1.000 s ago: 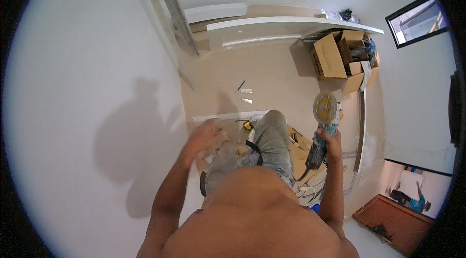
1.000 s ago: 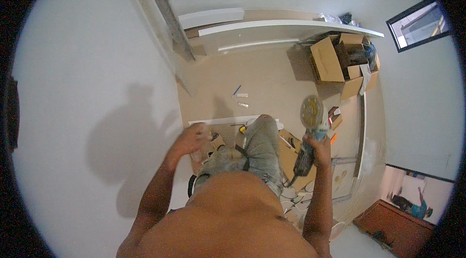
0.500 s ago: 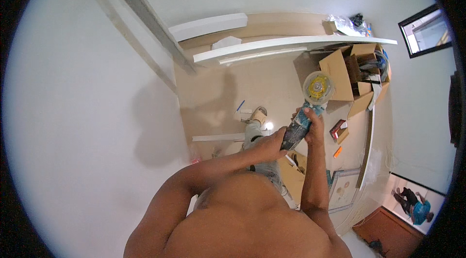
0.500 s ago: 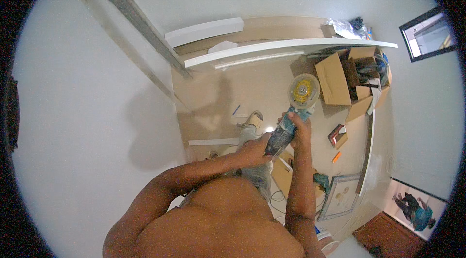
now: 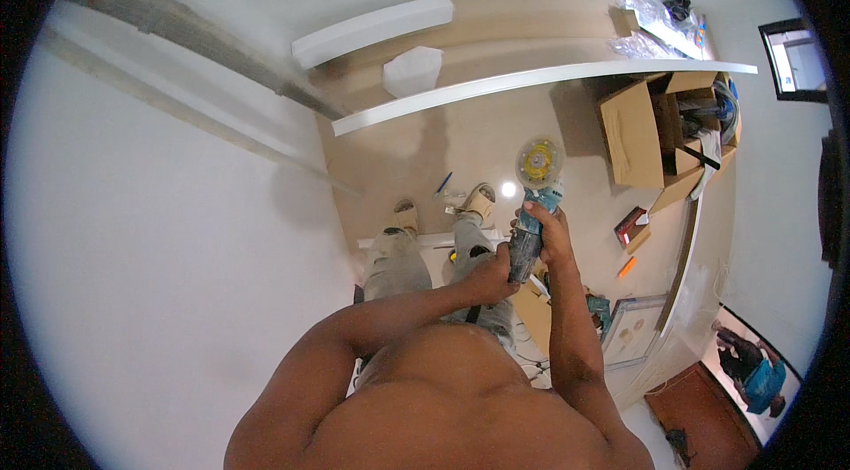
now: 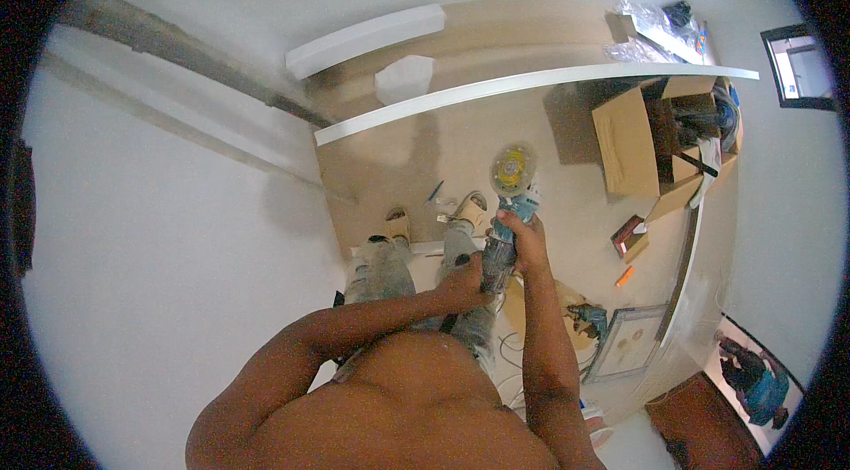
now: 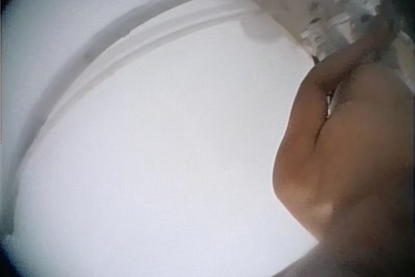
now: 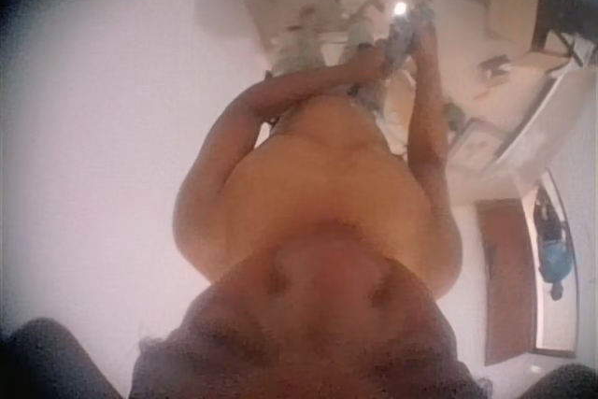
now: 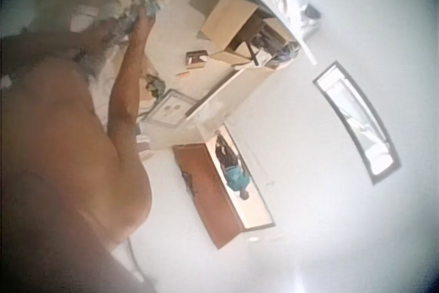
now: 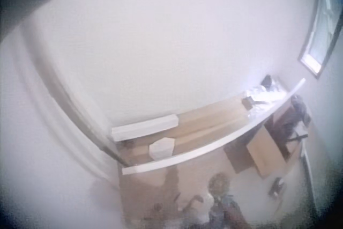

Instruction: The person uses an angle grinder to smooth the edges of white molding pieces. They hold the molding with one hand and operate the grinder with the other, moving along the length of the pieces.

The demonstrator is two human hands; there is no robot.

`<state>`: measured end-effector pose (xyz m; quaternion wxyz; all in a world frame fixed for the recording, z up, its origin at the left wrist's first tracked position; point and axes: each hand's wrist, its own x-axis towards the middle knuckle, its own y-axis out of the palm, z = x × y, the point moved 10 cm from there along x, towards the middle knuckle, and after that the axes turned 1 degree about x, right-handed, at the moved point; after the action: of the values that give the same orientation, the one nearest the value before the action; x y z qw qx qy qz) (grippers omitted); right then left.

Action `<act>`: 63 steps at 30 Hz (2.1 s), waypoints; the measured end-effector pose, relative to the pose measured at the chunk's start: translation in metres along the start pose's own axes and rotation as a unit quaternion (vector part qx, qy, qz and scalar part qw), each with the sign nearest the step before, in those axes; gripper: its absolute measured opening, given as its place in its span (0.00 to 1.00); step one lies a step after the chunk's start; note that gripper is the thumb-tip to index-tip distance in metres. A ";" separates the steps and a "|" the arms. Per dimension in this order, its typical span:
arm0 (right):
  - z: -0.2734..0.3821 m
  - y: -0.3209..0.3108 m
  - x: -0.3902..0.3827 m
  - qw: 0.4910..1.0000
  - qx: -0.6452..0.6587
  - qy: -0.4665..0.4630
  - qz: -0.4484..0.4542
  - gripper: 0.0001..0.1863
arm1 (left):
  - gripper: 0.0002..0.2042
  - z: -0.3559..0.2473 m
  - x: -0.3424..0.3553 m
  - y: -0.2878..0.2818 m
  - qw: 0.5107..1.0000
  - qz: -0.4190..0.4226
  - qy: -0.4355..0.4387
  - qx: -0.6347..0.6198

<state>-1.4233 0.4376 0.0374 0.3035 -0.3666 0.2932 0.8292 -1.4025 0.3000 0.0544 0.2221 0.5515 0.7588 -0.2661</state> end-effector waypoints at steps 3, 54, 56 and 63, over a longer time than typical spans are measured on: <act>0.001 0.008 0.007 1.000 0.001 -0.026 0.001 0.23 | 0.34 0.000 0.000 -0.014 0.998 -0.040 0.054 0.022; 0.132 0.177 0.157 0.829 -0.447 -0.335 -0.028 0.26 | 0.32 0.105 0.069 -0.487 0.731 -0.468 0.058 0.494; 0.130 0.181 0.156 0.824 -0.453 -0.341 -0.009 0.27 | 0.32 0.104 0.068 -0.484 0.734 -0.467 0.056 0.489; 0.129 0.171 0.167 0.830 -0.452 -0.324 -0.042 0.27 | 0.31 0.107 0.068 -0.484 0.742 -0.469 0.044 0.477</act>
<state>-1.6927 0.4669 0.0236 0.2158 -0.1852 -0.2449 0.9269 -1.8801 0.1584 0.0067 -0.2570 0.1707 0.7045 -0.6391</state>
